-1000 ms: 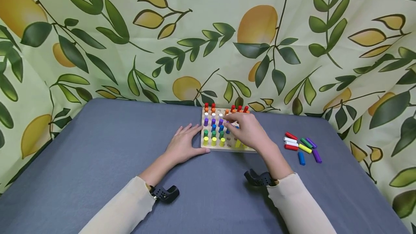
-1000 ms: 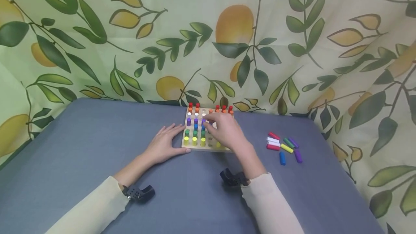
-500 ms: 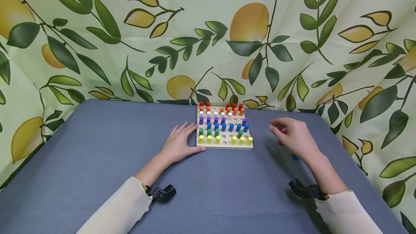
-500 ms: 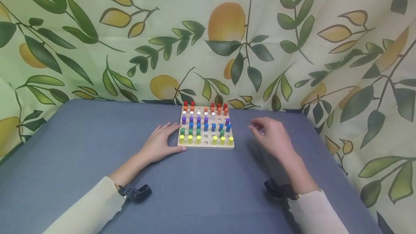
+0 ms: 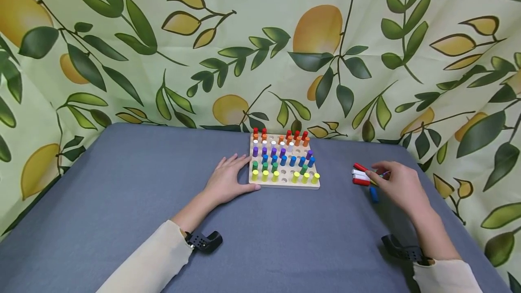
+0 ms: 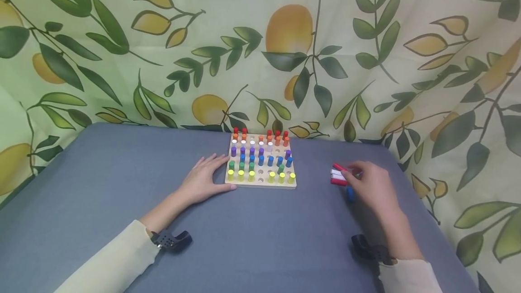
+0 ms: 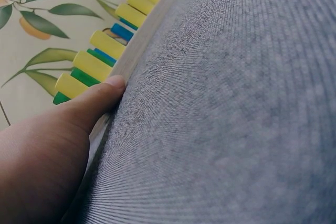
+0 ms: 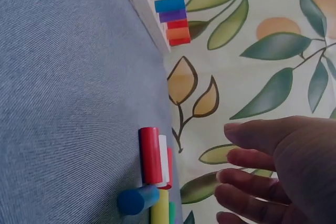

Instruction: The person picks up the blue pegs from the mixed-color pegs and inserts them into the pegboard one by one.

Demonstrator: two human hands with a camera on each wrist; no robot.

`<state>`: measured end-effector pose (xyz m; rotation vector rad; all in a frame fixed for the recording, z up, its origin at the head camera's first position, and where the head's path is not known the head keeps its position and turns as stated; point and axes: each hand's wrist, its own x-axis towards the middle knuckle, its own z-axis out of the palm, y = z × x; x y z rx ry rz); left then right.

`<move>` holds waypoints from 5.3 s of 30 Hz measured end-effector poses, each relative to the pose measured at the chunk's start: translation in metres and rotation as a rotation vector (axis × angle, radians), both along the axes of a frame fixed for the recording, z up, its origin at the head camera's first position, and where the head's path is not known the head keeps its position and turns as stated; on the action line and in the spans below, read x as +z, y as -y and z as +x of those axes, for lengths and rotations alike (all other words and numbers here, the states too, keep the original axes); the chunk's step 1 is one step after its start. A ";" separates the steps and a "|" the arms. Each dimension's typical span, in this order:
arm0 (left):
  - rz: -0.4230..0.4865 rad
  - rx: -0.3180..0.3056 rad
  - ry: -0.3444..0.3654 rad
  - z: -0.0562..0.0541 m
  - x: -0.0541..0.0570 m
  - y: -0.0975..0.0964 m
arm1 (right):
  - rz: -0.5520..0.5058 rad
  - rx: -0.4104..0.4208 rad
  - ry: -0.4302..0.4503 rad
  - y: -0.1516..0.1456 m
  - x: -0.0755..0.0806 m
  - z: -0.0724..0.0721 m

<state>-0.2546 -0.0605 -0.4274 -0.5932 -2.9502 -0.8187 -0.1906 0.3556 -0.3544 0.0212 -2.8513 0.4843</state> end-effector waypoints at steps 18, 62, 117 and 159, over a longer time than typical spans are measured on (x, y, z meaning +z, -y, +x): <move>-0.008 0.005 0.000 -0.001 -0.002 0.001 | 0.080 0.035 0.372 -0.020 -0.010 -0.009; -0.009 0.007 0.009 0.001 0.000 0.001 | -0.197 0.338 0.195 0.065 0.039 -0.026; -0.012 0.001 -0.016 0.000 0.000 0.003 | -0.252 0.515 0.170 0.232 -0.010 -0.104; 0.002 0.006 -0.020 0.002 0.000 0.006 | -0.055 0.526 0.199 0.239 -0.010 -0.102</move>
